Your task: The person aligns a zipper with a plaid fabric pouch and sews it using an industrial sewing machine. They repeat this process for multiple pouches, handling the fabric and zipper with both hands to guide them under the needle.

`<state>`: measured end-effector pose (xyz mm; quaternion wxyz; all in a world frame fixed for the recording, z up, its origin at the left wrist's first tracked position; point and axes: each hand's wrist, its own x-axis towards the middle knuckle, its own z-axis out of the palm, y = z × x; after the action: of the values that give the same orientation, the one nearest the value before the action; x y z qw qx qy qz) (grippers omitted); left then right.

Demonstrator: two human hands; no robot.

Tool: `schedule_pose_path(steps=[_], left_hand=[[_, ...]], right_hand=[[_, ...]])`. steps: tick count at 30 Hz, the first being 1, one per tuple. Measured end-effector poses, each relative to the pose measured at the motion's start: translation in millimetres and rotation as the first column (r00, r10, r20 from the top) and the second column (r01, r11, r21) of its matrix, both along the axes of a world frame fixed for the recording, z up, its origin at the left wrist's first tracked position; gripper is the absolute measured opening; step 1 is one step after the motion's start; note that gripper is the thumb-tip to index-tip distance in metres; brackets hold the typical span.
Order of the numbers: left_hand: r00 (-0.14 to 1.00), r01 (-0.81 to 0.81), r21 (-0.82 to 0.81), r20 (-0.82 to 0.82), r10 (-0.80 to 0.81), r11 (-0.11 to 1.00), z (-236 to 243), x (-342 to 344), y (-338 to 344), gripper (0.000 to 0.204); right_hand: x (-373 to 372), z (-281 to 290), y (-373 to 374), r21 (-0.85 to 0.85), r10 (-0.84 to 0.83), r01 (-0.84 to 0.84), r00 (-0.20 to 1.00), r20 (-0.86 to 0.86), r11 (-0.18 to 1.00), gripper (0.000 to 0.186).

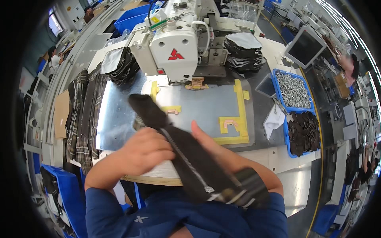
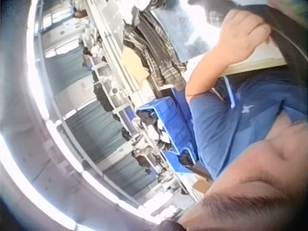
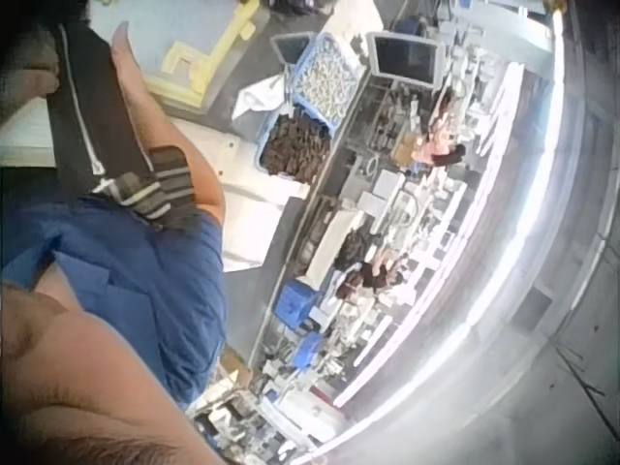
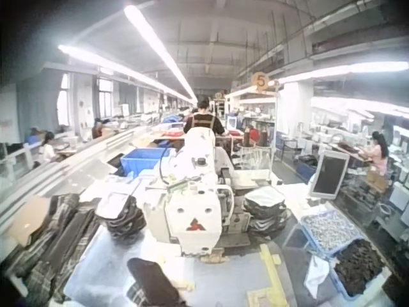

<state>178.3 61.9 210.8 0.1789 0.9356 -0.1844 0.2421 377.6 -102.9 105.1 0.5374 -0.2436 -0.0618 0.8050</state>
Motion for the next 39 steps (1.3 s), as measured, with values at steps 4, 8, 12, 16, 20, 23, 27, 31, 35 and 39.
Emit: schedule_pose_path(steps=[4, 8, 12, 16, 20, 23, 27, 31, 35, 39], left_hand=[[0.996, -0.067, -0.193, -0.065, 0.055, 0.979, -43, 14, -5, 0.023], [0.777, -0.56, -0.445, -0.575, 0.257, 0.699, -56, 11, 16, 0.034], [0.693, -0.547, -0.707, -0.682, -0.231, 0.447, -90, 9, 24, 0.058], [0.875, -0.426, -0.824, -0.27, -0.4, -0.374, -101, 41, 18, 0.057], [0.949, -0.313, -0.808, -0.246, -0.196, -0.5, -73, 58, 6, 0.03], [0.965, -0.261, -0.797, -0.221, -0.139, -0.544, -71, 53, 5, 0.023], [0.982, -0.187, -0.848, -0.171, -0.078, -0.496, -98, 38, 20, 0.029], [0.983, -0.019, -0.899, -0.098, 0.158, -0.437, -78, 9, 18, 0.04], [0.688, -0.277, -0.949, -0.306, 0.658, -0.152, -73, -20, 25, 0.058], [0.298, -0.742, -0.666, -0.223, 0.928, 0.078, -90, -67, 27, 0.076]], right_hand=[[17, 29, -8, 0.045, -0.045, 0.027, 0.882, 0.468, 0.999, 0.054], [26, 25, -37, 0.174, -0.12, 0.001, 0.732, 0.671, 0.985, 0.064], [25, 38, -50, 0.328, -0.245, -0.002, 0.663, 0.708, 0.945, 0.062], [14, 52, -52, 0.339, -0.21, -0.063, 0.675, 0.707, 0.939, 0.062], [9, 40, -56, 0.276, -0.145, -0.068, 0.719, 0.679, 0.959, 0.065], [9, 29, -62, 0.295, -0.149, -0.075, 0.731, 0.666, 0.952, 0.067], [6, 26, -64, 0.332, -0.179, -0.061, 0.744, 0.643, 0.941, 0.068], [7, 28, -64, 0.217, -0.083, -0.125, 0.657, 0.749, 0.968, 0.061], [10, 13, -76, -0.015, 0.114, -0.154, 0.655, 0.747, 0.988, 0.042], [20, 17, -82, -0.008, 0.085, -0.226, 0.334, 0.939, 0.974, 0.028]])
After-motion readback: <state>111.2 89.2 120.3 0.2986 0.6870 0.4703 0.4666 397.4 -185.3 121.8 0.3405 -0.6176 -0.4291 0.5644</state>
